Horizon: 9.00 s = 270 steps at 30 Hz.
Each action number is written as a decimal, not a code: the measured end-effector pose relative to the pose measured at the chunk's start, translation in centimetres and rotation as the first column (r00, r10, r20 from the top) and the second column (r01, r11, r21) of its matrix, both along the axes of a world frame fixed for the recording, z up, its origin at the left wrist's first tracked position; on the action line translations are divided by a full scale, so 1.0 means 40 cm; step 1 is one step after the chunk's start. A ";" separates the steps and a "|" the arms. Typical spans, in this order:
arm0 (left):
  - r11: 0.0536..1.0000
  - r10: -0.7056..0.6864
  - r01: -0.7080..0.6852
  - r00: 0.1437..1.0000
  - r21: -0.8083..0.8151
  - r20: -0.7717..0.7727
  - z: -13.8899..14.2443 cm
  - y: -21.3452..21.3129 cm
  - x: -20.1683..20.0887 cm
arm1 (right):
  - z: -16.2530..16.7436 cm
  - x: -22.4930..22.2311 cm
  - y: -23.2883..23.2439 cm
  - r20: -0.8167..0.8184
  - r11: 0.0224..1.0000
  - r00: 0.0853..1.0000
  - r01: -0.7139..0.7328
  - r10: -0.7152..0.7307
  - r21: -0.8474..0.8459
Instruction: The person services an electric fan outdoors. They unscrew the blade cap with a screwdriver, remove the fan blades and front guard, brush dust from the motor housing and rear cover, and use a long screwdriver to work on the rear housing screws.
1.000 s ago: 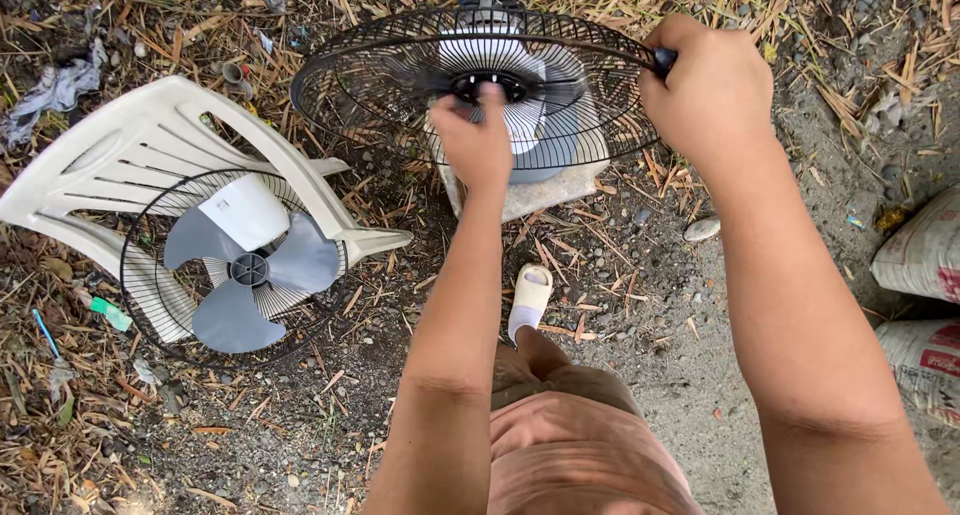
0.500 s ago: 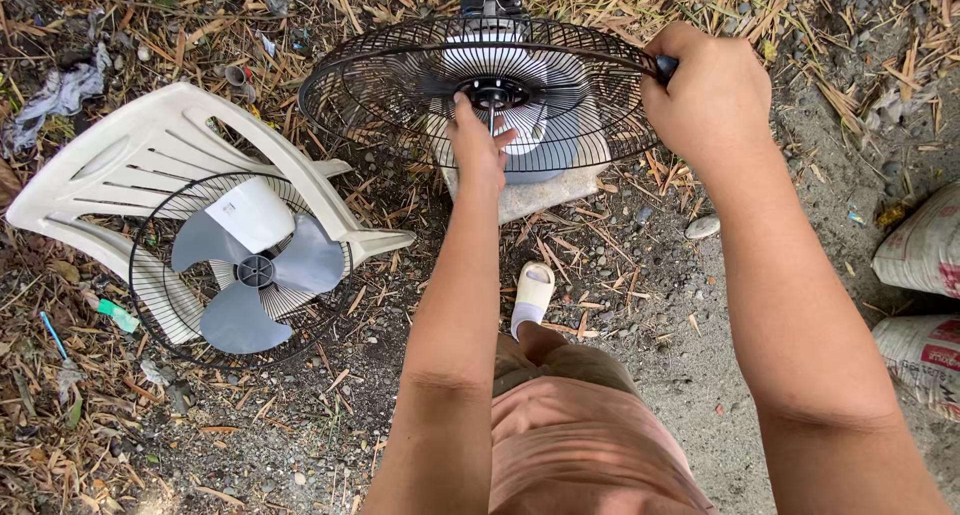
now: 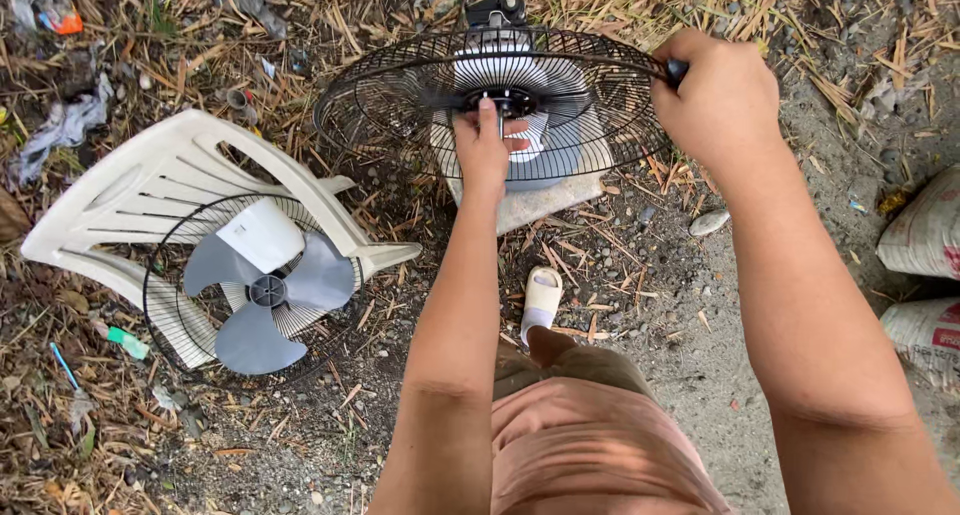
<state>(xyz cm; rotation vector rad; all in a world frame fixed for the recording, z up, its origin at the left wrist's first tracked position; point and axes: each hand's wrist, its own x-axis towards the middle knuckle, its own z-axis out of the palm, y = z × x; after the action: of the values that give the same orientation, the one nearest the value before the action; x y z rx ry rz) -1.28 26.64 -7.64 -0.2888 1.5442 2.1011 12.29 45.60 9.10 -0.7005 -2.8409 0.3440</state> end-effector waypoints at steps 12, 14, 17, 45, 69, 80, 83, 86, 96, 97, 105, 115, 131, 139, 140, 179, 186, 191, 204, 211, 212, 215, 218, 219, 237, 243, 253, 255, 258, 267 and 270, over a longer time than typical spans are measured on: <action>0.978 -0.198 0.201 0.795 0.059 0.573 0.011 -0.017 -0.016 | 0.001 -0.005 -0.011 0.027 0.997 0.999 0.043 -0.042 -0.057; 0.998 0.052 -0.036 0.951 -0.056 0.306 0.008 -0.007 0.000 | -0.003 -0.003 -0.008 0.026 0.998 0.999 0.028 -0.027 -0.050; 0.916 0.022 -0.139 0.954 -0.376 -0.299 0.016 0.005 0.040 | -0.009 -0.002 -0.002 0.077 0.993 0.995 0.068 -0.061 -0.091; 0.589 -0.236 -0.163 0.902 -0.791 -0.362 0.045 0.033 0.060 | 0.002 -0.019 0.004 0.087 1.000 0.996 -0.005 0.004 0.003; 0.477 -0.401 -0.306 0.759 -0.824 -0.514 0.033 0.015 0.067 | 0.003 -0.018 0.008 0.058 0.998 0.997 -0.061 0.059 0.031; 0.980 0.097 -0.075 0.989 -0.183 0.113 0.030 0.036 0.024 | 0.013 -0.017 0.000 0.071 0.998 0.996 -0.048 0.045 0.043; 0.992 -0.108 0.122 0.903 -0.008 0.415 0.029 0.012 -0.006 | 0.012 -0.016 -0.001 0.069 0.999 0.997 -0.048 0.047 0.023; 0.983 -0.148 0.180 0.859 -0.018 0.490 0.024 -0.002 -0.004 | 0.011 -0.018 -0.004 0.081 0.998 0.996 -0.049 0.046 0.040; 0.413 -0.469 -0.262 0.760 -0.872 -0.451 0.063 0.019 0.058 | 0.016 -0.018 -0.006 0.105 0.999 0.994 -0.032 0.028 0.038; 0.412 -0.473 -0.295 0.739 -0.862 -0.479 0.066 0.019 0.054 | 0.016 -0.018 -0.006 0.091 0.998 0.995 -0.038 0.034 0.043; 0.967 0.000 -0.080 0.948 -0.241 -0.317 0.027 0.025 0.040 | 0.017 -0.014 -0.008 0.069 0.997 0.996 -0.062 0.058 0.056; 0.990 -0.138 0.117 0.830 0.074 0.540 0.026 0.008 -0.018 | 0.016 -0.013 -0.009 0.076 0.996 0.996 -0.047 0.041 0.070; 0.495 -0.476 -0.360 0.649 -0.791 -0.593 0.019 -0.001 0.062 | 0.021 -0.007 -0.013 0.072 0.995 0.995 -0.069 0.064 0.071; 0.854 -0.053 -0.139 0.935 -0.501 -0.350 0.013 0.021 0.073 | 0.022 -0.008 -0.015 0.070 0.995 0.996 -0.068 0.062 0.078; 0.914 0.066 -0.165 0.962 -0.370 -0.266 0.013 0.036 0.063 | 0.022 -0.008 -0.015 0.071 0.995 0.996 -0.064 0.059 0.072; 0.988 -0.130 0.070 0.856 0.139 0.500 -0.021 -0.201 0.190 | -0.016 0.027 -0.052 -0.113 0.990 0.984 -0.134 0.138 0.043; 0.845 -0.394 0.470 0.869 -0.253 0.299 0.047 -0.405 0.245 | 0.001 0.074 -0.054 -0.070 0.988 0.987 -0.148 0.144 -0.046; 0.890 -0.271 0.309 0.950 -0.334 0.157 0.073 -0.552 0.324 | 0.030 0.131 -0.052 -0.013 0.985 0.986 -0.167 0.167 -0.046; 0.947 -0.027 0.015 0.999 -0.321 -0.033 0.019 -0.796 0.431 | 0.010 0.206 -0.191 0.048 0.967 0.990 -0.116 0.130 -0.226; 0.898 -0.034 -0.056 0.980 -0.436 -0.194 0.051 -0.989 0.328 | -0.034 0.107 -0.356 0.117 0.931 0.988 -0.051 0.100 -0.361; 0.882 -0.025 -0.080 0.976 -0.464 -0.216 0.055 -1.031 0.305 | -0.046 0.088 -0.384 0.133 0.926 0.988 -0.026 0.082 -0.377; 0.846 -0.017 -0.102 0.976 -0.524 -0.218 0.071 -1.180 0.241 | -0.099 0.018 -0.480 0.191 0.892 0.974 -0.025 0.124 -0.451; 0.792 -0.054 -0.111 0.967 -0.601 -0.251 0.081 -1.335 0.158 | -0.160 -0.050 -0.605 0.227 0.893 0.964 -0.023 0.138 -0.449; 0.769 -0.065 -0.119 0.963 -0.628 -0.262 0.080 -1.379 0.136 | -0.179 -0.082 -0.646 0.212 0.874 0.966 -0.029 0.150 -0.485; 0.645 0.041 -0.281 0.941 -0.711 -0.336 -0.003 -1.775 0.006 | -0.411 -0.359 -1.188 0.469 0.299 0.883 0.447 0.001 -0.843; 0.412 -0.093 -0.190 0.964 -0.891 -0.249 0.013 -1.837 -0.017 | -0.452 -0.375 -1.208 0.507 0.269 0.854 0.464 0.115 -0.844; 0.140 -0.453 0.182 0.886 -0.973 0.100 0.021 -1.642 -0.087 | -0.535 -0.393 -1.278 0.432 0.081 0.853 0.428 0.294 -0.900; 0.126 -0.474 0.204 0.872 -0.971 0.121 -0.020 -1.602 -0.108 | -0.541 -0.391 -1.294 0.446 0.081 0.844 0.443 0.299 -0.893; 0.113 -0.470 0.124 0.881 -0.986 0.057 -0.077 -1.561 -0.125 | -0.544 -0.388 -1.299 0.445 0.136 0.834 0.425 0.325 -0.895; 0.185 -0.443 0.065 0.896 -0.981 -0.024 -0.088 -1.563 -0.152 | -0.583 -0.359 -1.257 0.459 0.094 0.832 0.454 0.312 -0.886; 0.196 -0.459 -0.022 0.881 -0.980 -0.111 -0.056 -1.587 -0.135 | -0.596 -0.348 -1.246 0.460 0.128 0.823 0.444 0.333 -0.887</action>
<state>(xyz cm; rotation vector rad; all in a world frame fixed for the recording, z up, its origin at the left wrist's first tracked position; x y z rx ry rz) -6.68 -36.85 -9.88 -0.0103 2.8178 0.6150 -1.64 -4.24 -14.75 -1.2574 -2.5336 2.6750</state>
